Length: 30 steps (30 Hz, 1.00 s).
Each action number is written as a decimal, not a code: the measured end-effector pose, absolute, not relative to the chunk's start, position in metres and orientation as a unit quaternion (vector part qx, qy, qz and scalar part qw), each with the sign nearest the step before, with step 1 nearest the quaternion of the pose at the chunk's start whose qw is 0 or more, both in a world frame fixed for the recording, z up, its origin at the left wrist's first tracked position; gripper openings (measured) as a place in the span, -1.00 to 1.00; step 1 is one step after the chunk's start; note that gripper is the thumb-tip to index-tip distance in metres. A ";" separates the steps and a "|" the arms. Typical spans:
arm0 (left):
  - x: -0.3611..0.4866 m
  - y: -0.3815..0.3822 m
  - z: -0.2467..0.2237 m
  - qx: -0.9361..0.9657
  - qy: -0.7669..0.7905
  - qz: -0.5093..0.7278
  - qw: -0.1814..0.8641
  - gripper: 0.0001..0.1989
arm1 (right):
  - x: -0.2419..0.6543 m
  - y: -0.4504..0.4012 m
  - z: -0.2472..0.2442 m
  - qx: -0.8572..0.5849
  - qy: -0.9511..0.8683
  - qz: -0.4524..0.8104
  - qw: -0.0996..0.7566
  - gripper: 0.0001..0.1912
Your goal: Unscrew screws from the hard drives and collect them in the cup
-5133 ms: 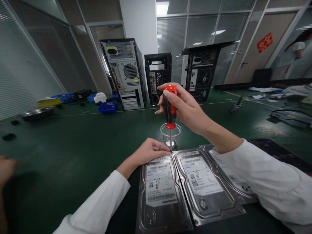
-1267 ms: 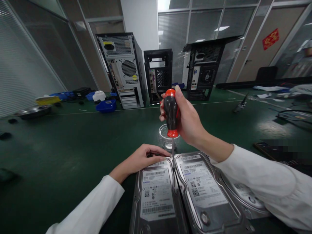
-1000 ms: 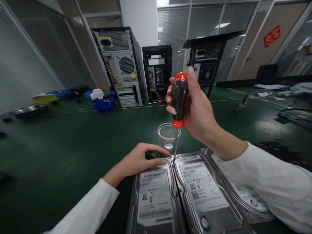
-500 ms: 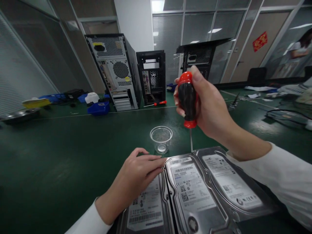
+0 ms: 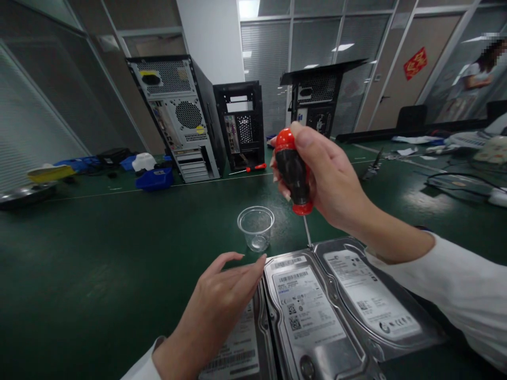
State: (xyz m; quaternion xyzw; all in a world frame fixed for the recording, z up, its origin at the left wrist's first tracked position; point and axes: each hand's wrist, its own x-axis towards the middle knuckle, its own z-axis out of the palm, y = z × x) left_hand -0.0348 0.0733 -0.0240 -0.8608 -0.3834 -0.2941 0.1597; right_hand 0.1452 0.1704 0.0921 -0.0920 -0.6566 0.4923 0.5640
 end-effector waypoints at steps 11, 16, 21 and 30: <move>-0.041 0.087 -0.019 -0.831 -0.414 -0.336 0.163 -0.62 | 0.141 0.170 0.088 -0.100 -0.664 0.489 0.556 -0.72; -0.042 0.092 -0.018 -0.828 -0.408 -0.341 0.175 -0.63 | 0.139 0.169 0.087 -0.105 -0.662 0.489 0.558 -0.72; -0.040 0.091 -0.019 -0.839 -0.415 -0.310 0.170 -0.60 | 0.138 0.167 0.087 -0.104 -0.671 0.491 0.545 -0.72; -0.040 0.091 -0.018 -0.851 -0.395 -0.295 0.184 -0.62 | 0.138 0.168 0.085 -0.105 -0.672 0.494 0.541 -0.72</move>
